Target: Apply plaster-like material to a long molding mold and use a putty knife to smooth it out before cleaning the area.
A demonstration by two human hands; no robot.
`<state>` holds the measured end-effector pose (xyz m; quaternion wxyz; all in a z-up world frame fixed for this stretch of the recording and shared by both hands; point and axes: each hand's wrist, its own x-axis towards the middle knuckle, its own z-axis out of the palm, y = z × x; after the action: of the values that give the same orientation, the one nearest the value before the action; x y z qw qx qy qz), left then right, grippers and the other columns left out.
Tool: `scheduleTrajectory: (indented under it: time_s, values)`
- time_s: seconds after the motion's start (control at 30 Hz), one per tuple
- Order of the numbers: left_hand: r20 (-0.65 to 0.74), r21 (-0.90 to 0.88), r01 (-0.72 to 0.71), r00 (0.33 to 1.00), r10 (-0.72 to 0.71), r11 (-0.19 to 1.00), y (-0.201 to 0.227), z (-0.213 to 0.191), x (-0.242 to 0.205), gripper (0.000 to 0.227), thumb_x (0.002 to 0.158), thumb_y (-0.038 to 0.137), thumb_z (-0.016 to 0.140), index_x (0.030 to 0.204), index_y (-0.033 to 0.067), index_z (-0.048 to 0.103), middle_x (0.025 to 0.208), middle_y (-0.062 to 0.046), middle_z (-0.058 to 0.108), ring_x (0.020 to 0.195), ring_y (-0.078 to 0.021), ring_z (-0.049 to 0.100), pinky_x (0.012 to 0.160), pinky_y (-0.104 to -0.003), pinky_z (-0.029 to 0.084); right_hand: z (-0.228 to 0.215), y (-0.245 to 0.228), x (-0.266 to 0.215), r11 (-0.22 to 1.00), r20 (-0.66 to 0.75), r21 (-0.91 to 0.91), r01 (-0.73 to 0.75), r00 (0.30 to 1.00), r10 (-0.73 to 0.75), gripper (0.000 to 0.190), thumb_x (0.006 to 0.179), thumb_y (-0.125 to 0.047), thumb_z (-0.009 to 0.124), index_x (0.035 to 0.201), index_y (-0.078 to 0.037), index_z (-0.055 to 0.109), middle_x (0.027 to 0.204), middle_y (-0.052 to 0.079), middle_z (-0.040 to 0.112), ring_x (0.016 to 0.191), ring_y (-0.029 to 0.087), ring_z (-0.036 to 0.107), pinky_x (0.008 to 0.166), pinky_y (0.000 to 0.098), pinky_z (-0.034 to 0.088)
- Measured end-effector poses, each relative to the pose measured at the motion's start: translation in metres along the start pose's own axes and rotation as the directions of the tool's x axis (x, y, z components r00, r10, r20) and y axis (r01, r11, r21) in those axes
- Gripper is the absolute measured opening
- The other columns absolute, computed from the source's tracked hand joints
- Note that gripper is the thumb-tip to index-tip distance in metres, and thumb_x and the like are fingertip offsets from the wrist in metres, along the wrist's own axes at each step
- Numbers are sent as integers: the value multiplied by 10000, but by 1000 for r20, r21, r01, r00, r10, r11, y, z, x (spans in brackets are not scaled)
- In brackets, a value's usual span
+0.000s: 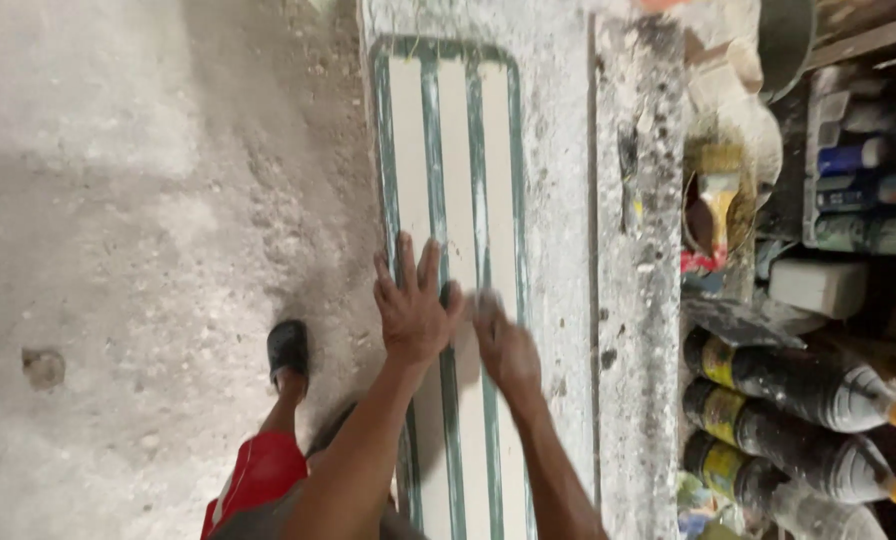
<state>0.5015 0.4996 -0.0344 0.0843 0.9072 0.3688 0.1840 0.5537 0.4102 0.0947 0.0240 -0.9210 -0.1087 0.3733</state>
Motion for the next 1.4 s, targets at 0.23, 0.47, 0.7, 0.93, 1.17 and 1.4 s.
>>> scheduleTrajectory:
  time_s: [0.23, 0.47, 0.7, 0.93, 1.17, 1.4]
  values:
    - [-12, -65, 49, 999, -50, 997, -2, 13, 5, 700, 939, 479, 527, 1603, 281, 431, 1674, -139, 325, 1382, -582, 426, 952, -553, 498, 13, 1, -29, 997, 85, -31, -69, 994, 71, 663, 1007, -554, 362, 1569, -210, 431, 1022, 293, 734, 1047, 485, 688, 888, 626, 509]
    - [9, -50, 44, 999, -43, 998, -3, 17, 2, 653, 983, 433, 417, 1622, 303, 391, 1693, -133, 297, 1435, -571, 358, 1011, -537, 472, -7, -29, 16, 994, -94, -44, 99, 990, -103, 633, 1026, -516, 374, 1525, -150, 508, 1012, 296, 737, 1031, 493, 691, 845, 627, 484]
    - [67, -71, 98, 993, -93, 993, 0, 11, -1, 617, 1038, 385, 341, 1650, 321, 297, 1715, -114, 243, 1470, -556, 315, 1048, -557, 460, 12, -15, -11, 993, 30, -69, -100, 994, 102, 640, 997, -572, 384, 1551, -263, 463, 1076, 284, 732, 1102, 475, 684, 945, 606, 521]
    - [85, -134, 111, 991, -100, 985, -2, 32, -2, 682, 946, 426, 444, 1619, 353, 360, 1722, -74, 251, 1477, -569, 293, 1053, -595, 443, -41, -75, 68, 997, -98, -67, 32, 994, -38, 594, 1012, -553, 401, 1540, -299, 496, 1155, 258, 726, 1126, 458, 679, 954, 594, 523]
    - [136, -62, 12, 991, -4, 998, -6, 16, 2, 731, 985, 445, 461, 1657, 203, 304, 1728, -193, 65, 1447, -548, 317, 1054, -560, 448, -13, -38, 36, 980, 65, -1, -201, 978, 200, 623, 1013, -534, 374, 1601, -340, 309, 1323, 201, 658, 1064, 351, 745, 858, 504, 659]
    - [-103, -122, 62, 992, -75, 991, -6, 3, 11, 587, 977, 391, 388, 1545, 308, 508, 1612, -116, 452, 1387, -551, 459, 935, -545, 529, -79, -110, 75, 998, -136, 22, 62, 989, -58, 574, 1015, -515, 428, 1520, -258, 519, 1194, 269, 707, 1183, 482, 641, 1052, 590, 481]
